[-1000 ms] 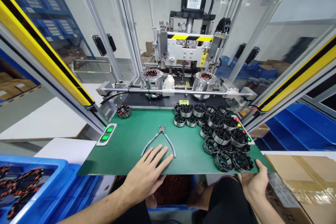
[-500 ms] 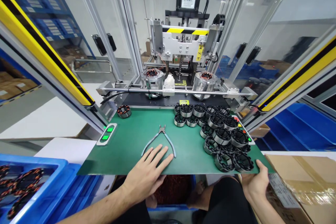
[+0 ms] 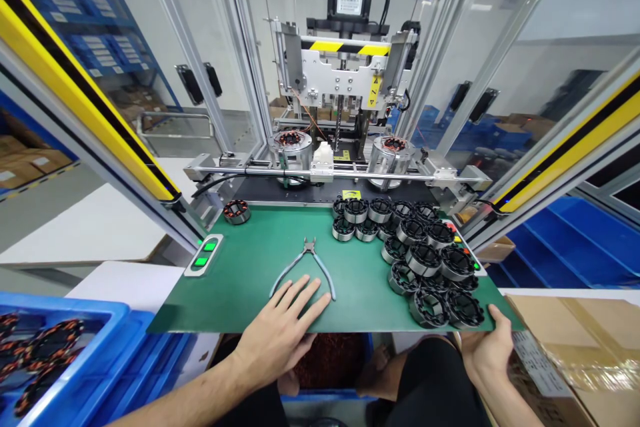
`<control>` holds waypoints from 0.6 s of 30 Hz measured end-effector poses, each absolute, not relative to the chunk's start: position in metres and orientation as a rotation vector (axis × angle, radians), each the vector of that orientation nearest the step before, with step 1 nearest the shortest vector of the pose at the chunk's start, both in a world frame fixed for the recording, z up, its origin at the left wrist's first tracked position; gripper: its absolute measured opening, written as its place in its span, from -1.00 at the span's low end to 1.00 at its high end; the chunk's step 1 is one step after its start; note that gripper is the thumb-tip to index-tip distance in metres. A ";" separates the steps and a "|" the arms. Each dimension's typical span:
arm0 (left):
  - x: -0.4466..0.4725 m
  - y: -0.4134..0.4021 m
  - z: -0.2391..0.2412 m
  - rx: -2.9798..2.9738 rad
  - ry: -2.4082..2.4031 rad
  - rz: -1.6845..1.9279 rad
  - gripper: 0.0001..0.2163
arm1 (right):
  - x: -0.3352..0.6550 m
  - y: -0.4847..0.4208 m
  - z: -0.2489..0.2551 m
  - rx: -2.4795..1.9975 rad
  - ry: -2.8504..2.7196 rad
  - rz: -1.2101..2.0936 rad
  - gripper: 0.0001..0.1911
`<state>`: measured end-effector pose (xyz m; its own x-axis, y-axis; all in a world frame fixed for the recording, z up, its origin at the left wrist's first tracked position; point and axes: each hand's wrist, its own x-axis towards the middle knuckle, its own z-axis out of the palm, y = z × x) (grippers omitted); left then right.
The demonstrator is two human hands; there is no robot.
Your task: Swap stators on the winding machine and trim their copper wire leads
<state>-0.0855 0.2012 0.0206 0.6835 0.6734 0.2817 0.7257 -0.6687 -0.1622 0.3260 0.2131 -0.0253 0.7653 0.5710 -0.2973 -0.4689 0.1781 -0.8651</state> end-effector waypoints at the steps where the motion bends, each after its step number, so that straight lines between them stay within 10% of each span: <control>1: -0.086 0.201 0.021 -2.641 -1.119 -0.292 -0.32 | 0.326 0.213 -0.026 -1.177 -0.098 0.741 -0.55; 18: -0.086 0.202 0.018 -2.654 -1.148 -0.267 -0.32 | 0.329 0.213 -0.029 -1.187 -0.109 0.749 -0.52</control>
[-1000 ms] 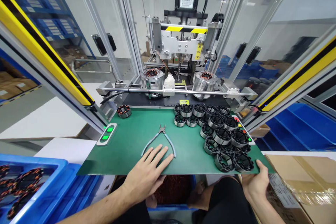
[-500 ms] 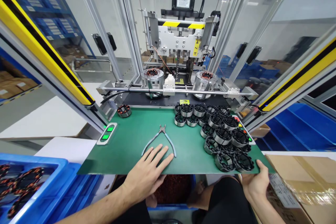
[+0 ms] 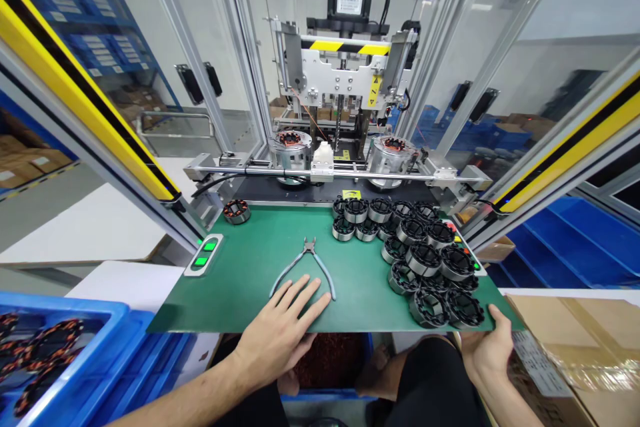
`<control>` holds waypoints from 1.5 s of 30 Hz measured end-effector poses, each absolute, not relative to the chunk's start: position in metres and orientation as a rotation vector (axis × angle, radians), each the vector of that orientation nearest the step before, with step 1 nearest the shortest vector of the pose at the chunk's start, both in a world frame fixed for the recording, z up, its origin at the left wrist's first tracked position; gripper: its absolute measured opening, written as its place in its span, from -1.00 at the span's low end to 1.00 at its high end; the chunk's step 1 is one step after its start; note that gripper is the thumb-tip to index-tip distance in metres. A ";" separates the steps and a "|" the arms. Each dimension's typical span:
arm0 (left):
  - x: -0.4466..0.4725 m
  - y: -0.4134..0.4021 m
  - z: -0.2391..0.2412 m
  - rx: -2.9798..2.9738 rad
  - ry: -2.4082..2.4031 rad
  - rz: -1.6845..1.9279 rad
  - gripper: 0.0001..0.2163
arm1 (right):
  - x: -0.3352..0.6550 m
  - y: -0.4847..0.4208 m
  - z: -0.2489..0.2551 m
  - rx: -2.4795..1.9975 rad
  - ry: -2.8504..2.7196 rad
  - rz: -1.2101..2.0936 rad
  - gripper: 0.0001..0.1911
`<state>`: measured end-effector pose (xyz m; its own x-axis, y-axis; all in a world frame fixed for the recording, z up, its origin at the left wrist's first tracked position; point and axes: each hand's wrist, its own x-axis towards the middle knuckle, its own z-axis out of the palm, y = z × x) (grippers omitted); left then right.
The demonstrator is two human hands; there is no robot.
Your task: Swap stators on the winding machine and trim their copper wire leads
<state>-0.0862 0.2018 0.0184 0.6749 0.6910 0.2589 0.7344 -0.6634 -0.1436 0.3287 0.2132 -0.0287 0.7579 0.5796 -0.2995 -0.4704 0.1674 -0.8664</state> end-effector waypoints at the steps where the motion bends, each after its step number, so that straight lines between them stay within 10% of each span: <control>1: -0.086 0.202 0.018 -2.650 -1.153 -0.265 -0.31 | 0.329 0.213 -0.029 -1.187 -0.111 0.751 -0.52; 45: -0.087 0.202 0.019 -2.670 -1.152 -0.289 -0.36 | 0.322 0.215 -0.019 -1.191 -0.073 0.753 -0.57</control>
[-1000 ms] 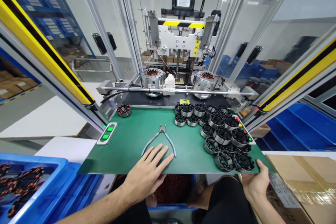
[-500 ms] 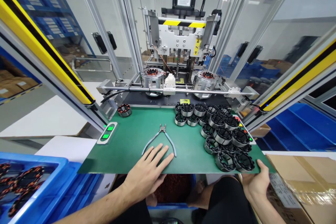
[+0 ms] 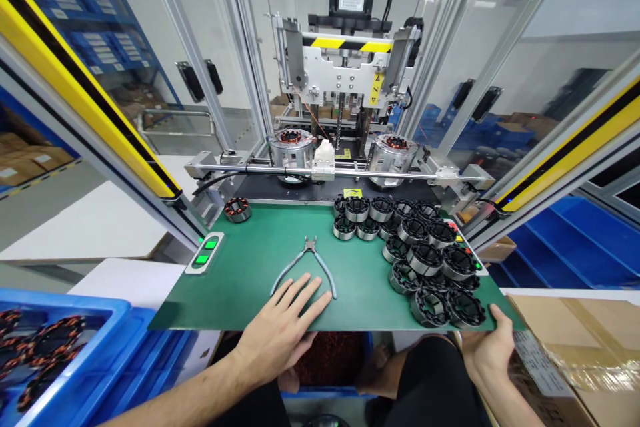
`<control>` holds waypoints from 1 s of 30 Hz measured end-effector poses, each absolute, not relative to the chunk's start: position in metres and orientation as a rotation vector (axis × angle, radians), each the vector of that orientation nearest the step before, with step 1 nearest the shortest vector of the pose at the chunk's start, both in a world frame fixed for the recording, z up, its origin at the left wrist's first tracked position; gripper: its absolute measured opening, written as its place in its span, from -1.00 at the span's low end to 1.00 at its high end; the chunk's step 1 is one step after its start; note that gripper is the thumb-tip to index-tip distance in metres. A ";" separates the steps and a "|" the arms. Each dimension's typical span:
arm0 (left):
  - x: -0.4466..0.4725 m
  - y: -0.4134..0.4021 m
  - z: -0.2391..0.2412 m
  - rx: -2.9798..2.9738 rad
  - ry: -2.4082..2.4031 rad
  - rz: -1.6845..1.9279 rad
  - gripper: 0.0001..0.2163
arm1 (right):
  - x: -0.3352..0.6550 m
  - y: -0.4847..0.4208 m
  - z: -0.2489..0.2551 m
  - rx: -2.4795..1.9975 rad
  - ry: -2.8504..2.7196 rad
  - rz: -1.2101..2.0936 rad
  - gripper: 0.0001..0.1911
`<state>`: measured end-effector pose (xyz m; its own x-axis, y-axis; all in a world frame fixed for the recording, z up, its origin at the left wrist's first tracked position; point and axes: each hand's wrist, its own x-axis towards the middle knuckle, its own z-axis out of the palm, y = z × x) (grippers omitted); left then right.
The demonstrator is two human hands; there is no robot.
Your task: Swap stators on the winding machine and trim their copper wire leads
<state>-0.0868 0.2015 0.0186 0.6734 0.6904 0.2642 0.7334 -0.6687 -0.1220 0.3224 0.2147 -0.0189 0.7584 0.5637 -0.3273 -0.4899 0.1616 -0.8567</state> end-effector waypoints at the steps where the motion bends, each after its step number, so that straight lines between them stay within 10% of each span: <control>1: -0.087 0.202 0.019 -2.668 -1.152 -0.292 -0.37 | 0.323 0.215 -0.019 -1.189 -0.067 0.750 -0.57; 21: -0.084 0.197 0.029 -2.801 -1.174 -0.423 -0.26 | 0.328 0.220 -0.036 -1.145 -0.093 0.641 -0.56; 30: -0.096 0.235 0.075 -2.480 -1.984 -0.260 -0.67 | 0.335 0.220 -0.053 -1.167 -0.182 0.637 -0.48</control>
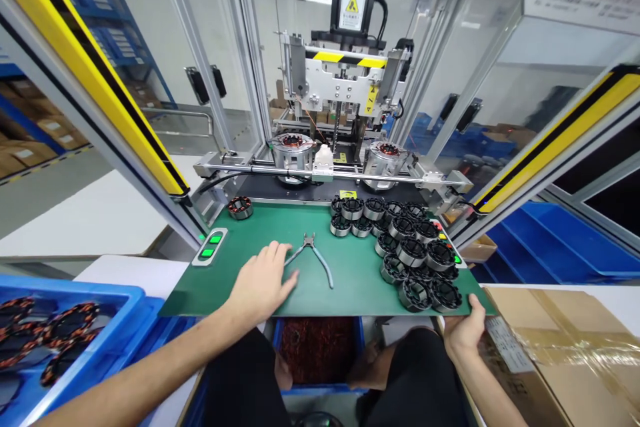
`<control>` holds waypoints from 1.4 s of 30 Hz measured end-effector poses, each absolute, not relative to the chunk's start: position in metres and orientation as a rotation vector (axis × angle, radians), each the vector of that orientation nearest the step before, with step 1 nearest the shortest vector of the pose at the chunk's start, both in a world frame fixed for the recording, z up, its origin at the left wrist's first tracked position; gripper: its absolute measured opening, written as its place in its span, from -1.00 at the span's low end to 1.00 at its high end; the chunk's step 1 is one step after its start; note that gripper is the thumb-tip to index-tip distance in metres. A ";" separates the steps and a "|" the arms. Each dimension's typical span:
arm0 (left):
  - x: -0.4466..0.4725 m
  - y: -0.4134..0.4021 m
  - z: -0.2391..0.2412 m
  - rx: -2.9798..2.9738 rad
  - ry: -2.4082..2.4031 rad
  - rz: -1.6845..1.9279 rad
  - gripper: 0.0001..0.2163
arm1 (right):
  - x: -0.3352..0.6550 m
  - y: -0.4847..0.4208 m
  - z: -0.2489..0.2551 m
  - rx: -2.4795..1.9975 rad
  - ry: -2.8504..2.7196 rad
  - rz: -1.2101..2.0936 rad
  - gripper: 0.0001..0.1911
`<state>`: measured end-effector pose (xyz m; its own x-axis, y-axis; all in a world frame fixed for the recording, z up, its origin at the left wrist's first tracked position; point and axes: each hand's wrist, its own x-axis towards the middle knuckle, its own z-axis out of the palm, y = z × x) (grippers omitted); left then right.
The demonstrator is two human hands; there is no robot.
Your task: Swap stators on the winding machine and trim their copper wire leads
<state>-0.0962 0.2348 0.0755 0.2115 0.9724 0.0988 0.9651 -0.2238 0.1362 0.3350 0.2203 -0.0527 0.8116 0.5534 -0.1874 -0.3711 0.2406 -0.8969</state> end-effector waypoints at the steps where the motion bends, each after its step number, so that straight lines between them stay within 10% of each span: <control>1: -0.099 0.239 0.077 2.389 1.943 0.205 -0.71 | 0.335 0.221 -0.053 -1.170 -0.184 0.627 -0.48; 15: -0.077 0.206 0.071 2.009 1.829 0.649 -0.88 | 0.263 0.134 -0.027 -1.386 -0.446 0.886 -0.48; 31: 0.087 0.147 0.160 2.151 0.736 0.799 -0.78 | 0.244 0.119 0.144 -1.325 -1.226 0.929 -0.14; 42: 0.139 0.207 0.002 2.527 0.481 -0.265 -0.62 | 0.348 0.235 0.272 -1.626 -2.159 0.389 -0.49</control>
